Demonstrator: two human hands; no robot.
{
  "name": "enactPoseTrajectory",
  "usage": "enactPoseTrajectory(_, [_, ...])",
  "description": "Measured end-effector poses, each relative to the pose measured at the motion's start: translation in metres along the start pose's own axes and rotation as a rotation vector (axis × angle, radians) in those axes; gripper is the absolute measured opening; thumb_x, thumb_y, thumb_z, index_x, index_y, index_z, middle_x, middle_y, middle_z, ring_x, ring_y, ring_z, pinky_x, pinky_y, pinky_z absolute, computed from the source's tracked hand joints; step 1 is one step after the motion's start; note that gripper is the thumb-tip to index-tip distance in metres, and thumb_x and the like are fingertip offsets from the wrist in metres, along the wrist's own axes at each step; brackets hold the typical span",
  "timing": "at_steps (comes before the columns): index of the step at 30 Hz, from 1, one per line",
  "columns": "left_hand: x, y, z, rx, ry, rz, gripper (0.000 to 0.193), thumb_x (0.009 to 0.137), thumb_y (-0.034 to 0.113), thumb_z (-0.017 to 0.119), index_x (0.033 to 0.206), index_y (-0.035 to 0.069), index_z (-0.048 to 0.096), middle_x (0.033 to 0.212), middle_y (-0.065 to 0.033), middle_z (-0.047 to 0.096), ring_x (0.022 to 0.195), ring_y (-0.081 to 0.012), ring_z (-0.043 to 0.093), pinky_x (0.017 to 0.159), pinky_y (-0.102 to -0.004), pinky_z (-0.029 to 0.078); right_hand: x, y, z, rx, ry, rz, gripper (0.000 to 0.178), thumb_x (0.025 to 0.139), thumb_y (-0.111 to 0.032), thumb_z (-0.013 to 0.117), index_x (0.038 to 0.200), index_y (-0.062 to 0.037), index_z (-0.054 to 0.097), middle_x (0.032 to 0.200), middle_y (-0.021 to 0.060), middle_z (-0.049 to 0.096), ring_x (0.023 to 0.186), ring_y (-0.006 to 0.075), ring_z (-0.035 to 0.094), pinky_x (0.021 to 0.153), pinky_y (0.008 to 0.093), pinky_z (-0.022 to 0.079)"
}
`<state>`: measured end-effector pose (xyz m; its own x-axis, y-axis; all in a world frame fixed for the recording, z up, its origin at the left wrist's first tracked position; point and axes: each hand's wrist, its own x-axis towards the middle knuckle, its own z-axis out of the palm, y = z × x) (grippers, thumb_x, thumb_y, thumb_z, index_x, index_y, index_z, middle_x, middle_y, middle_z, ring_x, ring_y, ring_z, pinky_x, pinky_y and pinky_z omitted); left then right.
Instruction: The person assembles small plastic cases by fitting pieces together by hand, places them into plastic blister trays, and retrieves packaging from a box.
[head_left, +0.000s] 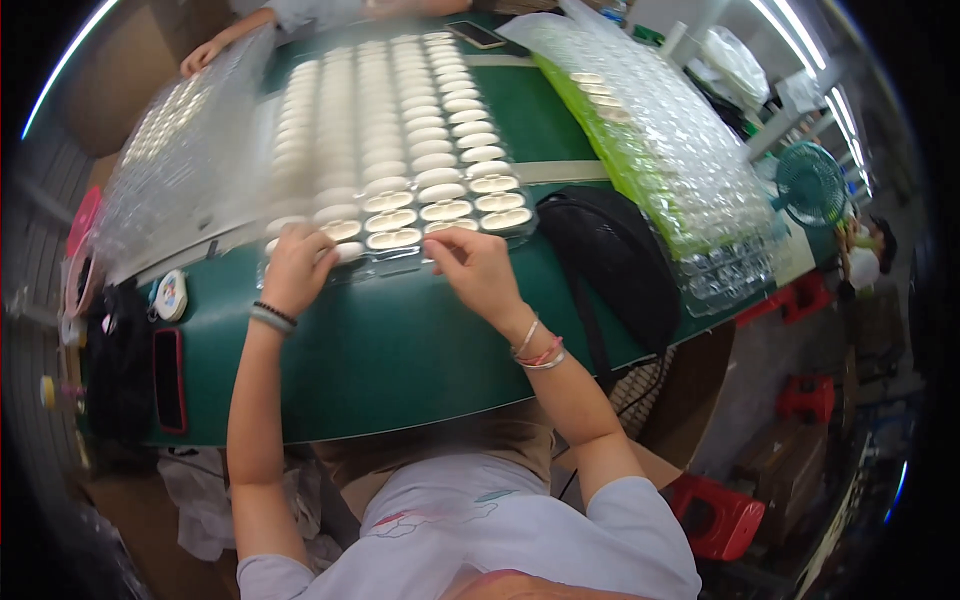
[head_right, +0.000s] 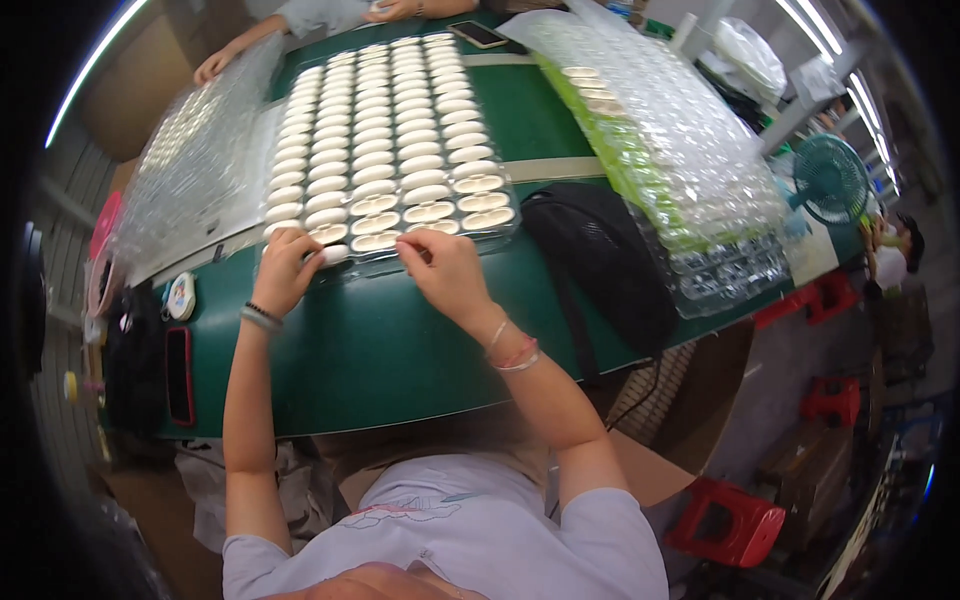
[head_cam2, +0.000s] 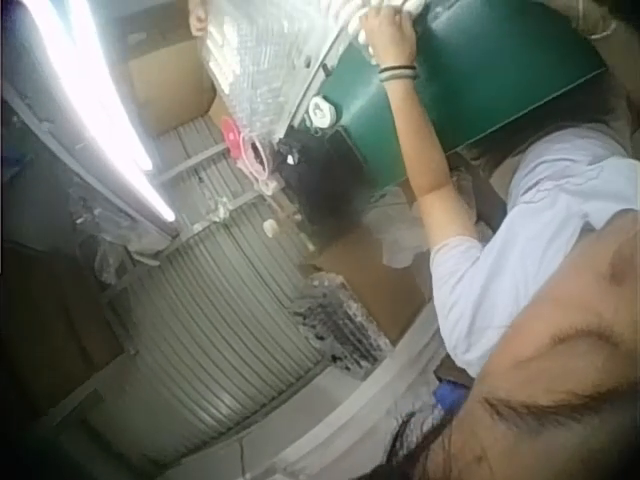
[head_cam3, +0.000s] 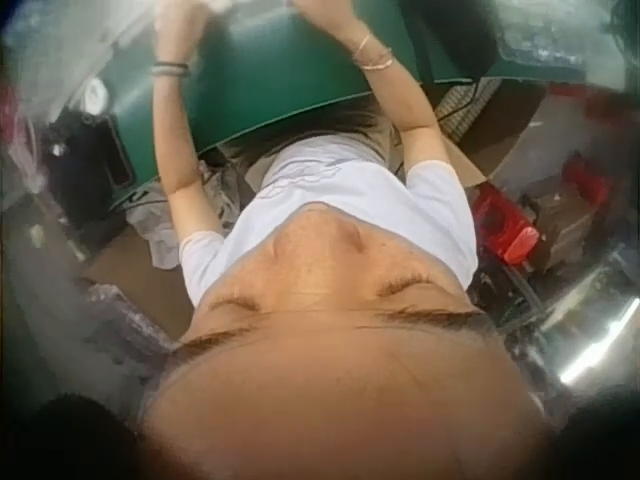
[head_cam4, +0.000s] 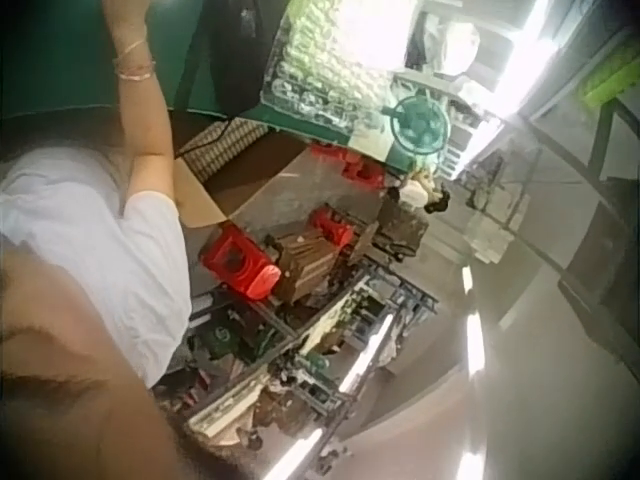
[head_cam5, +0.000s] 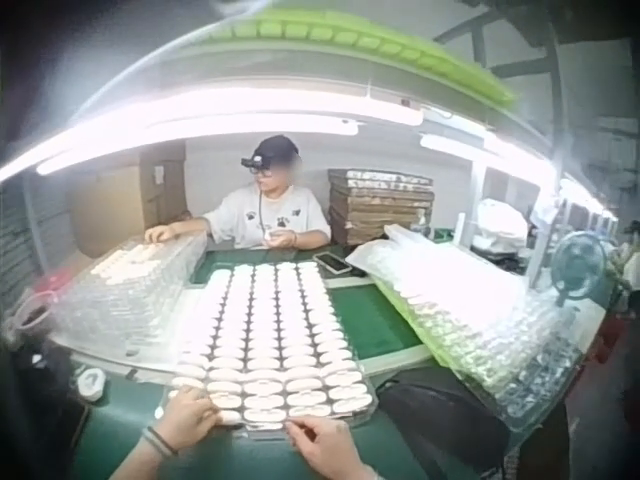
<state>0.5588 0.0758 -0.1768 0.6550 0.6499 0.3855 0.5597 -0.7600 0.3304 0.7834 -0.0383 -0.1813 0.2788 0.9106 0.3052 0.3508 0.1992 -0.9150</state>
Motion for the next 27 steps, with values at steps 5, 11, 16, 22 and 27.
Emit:
enactPoseTrajectory(5, [-0.005, -0.005, 0.006, -0.086, 0.032, -0.021, 0.009, 0.073, 0.008, 0.065, 0.076, 0.002, 0.058, 0.080, -0.0122, 0.057, 0.084, -0.0306, 0.051, 0.073, -0.0382, 0.041, -0.019, -0.034, -0.026, -0.208, 0.018, -0.189, 0.014, 0.081, -0.016, 0.063, 0.084, -0.0024, 0.067, 0.070, 0.0099, 0.063, 0.057, 0.0230, 0.060, 0.053, 0.0300, 0.046])
enactPoseTrajectory(11, [-0.006, -0.005, 0.003, -0.153, 0.059, -0.073, 0.013, 0.072, 0.007, 0.067, 0.080, 0.002, 0.058, 0.078, -0.0111, 0.057, 0.085, -0.0293, 0.051, 0.074, -0.0373, 0.042, -0.045, -0.109, -0.118, -0.592, -0.109, -0.238, 0.013, 0.079, -0.018, 0.064, 0.084, -0.0059, 0.067, 0.073, 0.0084, 0.063, 0.062, 0.0260, 0.060, 0.058, 0.0321, 0.048])
enactPoseTrajectory(16, [-0.006, -0.011, 0.004, -0.181, 0.091, -0.025, 0.016, 0.071, 0.006, 0.067, 0.084, 0.002, 0.059, 0.085, -0.0112, 0.057, 0.088, -0.0299, 0.050, 0.078, -0.0371, 0.041, 0.081, -0.069, -0.211, -1.133, 0.129, -0.233, 0.014, 0.080, -0.018, 0.058, 0.087, -0.0113, 0.068, 0.083, 0.0097, 0.064, 0.080, 0.0271, 0.062, 0.072, 0.0357, 0.049])
enactPoseTrajectory(22, [-0.008, -0.012, 0.011, -0.202, 0.092, 0.004, 0.018, 0.070, 0.005, 0.067, 0.086, 0.002, 0.059, 0.087, -0.0115, 0.056, 0.089, -0.0304, 0.048, 0.080, -0.0375, 0.040, 0.175, 0.026, -0.258, -1.399, 0.053, -0.075, 0.015, 0.079, -0.011, 0.057, 0.088, -0.0122, 0.068, 0.102, 0.0141, 0.057, 0.102, 0.0303, 0.054, 0.086, 0.0365, 0.047])
enactPoseTrajectory(27, [-0.009, -0.009, 0.008, -0.224, 0.097, -0.036, 0.016, 0.070, 0.006, 0.068, 0.083, 0.002, 0.059, 0.086, -0.0108, 0.056, 0.090, -0.0299, 0.048, 0.080, -0.0372, 0.040, 0.185, 0.041, -0.258, -1.423, 0.009, -0.127, 0.011, 0.077, -0.011, 0.061, 0.084, -0.0109, 0.069, 0.097, 0.0137, 0.057, 0.100, 0.0292, 0.054, 0.085, 0.0373, 0.046])
